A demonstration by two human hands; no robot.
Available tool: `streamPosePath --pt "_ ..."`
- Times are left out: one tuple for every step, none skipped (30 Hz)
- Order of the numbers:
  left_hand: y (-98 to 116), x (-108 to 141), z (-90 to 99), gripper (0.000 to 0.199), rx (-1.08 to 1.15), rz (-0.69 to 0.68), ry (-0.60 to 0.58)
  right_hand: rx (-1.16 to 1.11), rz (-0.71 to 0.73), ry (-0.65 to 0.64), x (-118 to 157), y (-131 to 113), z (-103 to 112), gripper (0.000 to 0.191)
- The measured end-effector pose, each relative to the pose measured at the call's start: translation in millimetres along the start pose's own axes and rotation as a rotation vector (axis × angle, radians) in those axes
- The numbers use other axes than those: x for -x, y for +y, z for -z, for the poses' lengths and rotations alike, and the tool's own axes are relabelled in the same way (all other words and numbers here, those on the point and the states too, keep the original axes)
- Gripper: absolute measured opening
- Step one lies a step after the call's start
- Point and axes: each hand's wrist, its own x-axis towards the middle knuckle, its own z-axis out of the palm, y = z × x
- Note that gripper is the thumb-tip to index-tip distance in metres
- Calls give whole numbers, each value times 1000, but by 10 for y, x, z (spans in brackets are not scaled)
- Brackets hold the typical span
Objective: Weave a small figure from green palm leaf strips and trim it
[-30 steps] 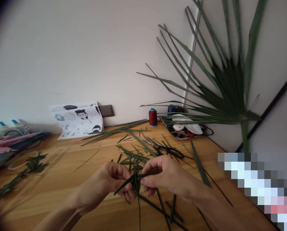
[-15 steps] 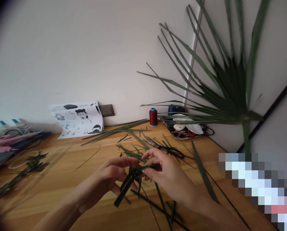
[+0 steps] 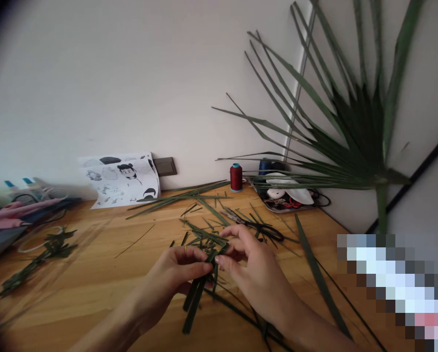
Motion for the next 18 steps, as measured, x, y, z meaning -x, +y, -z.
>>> streamPosePath --pt "-10 -2 2 14 17 -6 10 10 11 13 3 9 -7 24" --pt "-20 -3 4 15 33 -17 16 30 24 39 6 17 -11 24" --pt "-29 -3 6 15 49 -30 23 63 46 85 10 23 -13 23" --pt "-37 -2 6 15 58 -39 27 110 77 142 14 27 -13 22" --pt "-42 -1 6 15 63 -39 30 170 118 200 18 29 -11 20" --pt "-45 1 4 14 66 -33 33 233 169 252 20 29 -9 19" --pt "-45 1 1 14 68 -27 32 290 224 288 22 27 -6 18" --pt "-44 1 -2 15 74 -20 28 333 270 306 23 24 -3 17" --pt "-42 -1 -4 15 82 -21 23 361 302 309 22 21 -1 16" --pt "-39 -3 -7 15 93 -25 19 373 317 303 21 17 1 16" --pt "-38 -5 -8 15 102 -34 15 372 317 299 20 14 4 17" --pt "-36 -6 -9 15 110 -43 11 364 303 292 17 10 6 17" --pt "-36 -7 -9 15 116 -51 5 355 283 286 15 7 9 16" --pt "-36 -6 -9 14 122 -55 1 347 262 286 13 4 11 16" --pt "-36 -4 -8 14 129 -57 -2 345 245 287 10 1 15 15" --pt "-37 -1 -7 13 138 -56 -3 347 238 291 7 -2 18 14" --pt "-37 2 -7 13 145 -55 -2 355 237 294 4 -4 21 13" --pt "-38 4 -6 12 148 -50 4 365 245 297 1 -6 24 12"
